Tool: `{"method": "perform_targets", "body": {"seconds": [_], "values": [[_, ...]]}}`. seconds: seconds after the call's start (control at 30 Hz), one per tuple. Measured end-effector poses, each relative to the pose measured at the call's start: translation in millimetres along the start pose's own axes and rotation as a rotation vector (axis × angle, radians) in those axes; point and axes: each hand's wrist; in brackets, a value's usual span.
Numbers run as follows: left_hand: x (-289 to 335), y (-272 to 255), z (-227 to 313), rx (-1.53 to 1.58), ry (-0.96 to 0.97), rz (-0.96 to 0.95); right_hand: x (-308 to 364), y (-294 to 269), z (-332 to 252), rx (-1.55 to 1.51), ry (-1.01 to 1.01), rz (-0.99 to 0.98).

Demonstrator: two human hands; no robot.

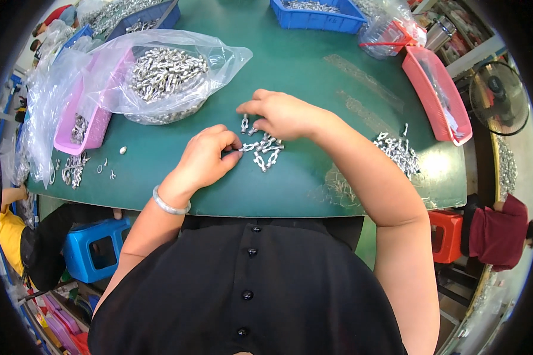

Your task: The person picks up small metal connectors from the table and assembles them together by hand.

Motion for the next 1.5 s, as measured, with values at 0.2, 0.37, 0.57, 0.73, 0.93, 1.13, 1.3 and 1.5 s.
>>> {"method": "perform_targets", "body": {"seconds": [0.2, 0.37, 0.57, 0.73, 0.93, 1.13, 1.3, 1.5], "values": [[1, 1, -3, 0.04, -0.017, -0.005, 8, 2, -3, 0.094, 0.044, 0.007], [0, -6, -1, 0.027, -0.016, -0.001, 8, -2, -7, 0.143, 0.133, -0.027], [-1, -8, -1, 0.001, -0.014, 0.001, 9, 1, -6, 0.142, 0.152, -0.048], [-1, -7, -4, 0.001, -0.045, 0.017, 7, 2, -14, 0.264, 0.12, -0.084], [-1, -5, -5, 0.107, -0.086, 0.048, 18, 6, -12, 0.191, 0.071, 0.037], [-2, -4, 6, 0.398, -0.086, 0.254, 30, 18, -26, -0.927, 0.344, 0.346], [-1, -2, 10, 0.59, 0.097, 0.419, 32, 29, -42, -1.09, 0.31, 0.384], [1, 2, 9, 0.551, 0.174, 0.47, 33, 33, -50, -1.134, 0.346, 0.344]]}}
Point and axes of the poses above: each hand's wrist, its own x-axis away from the middle knuckle, its own y-axis out of the palm, z = x × y, and after that the axes turned 13 degrees about z, right-handed
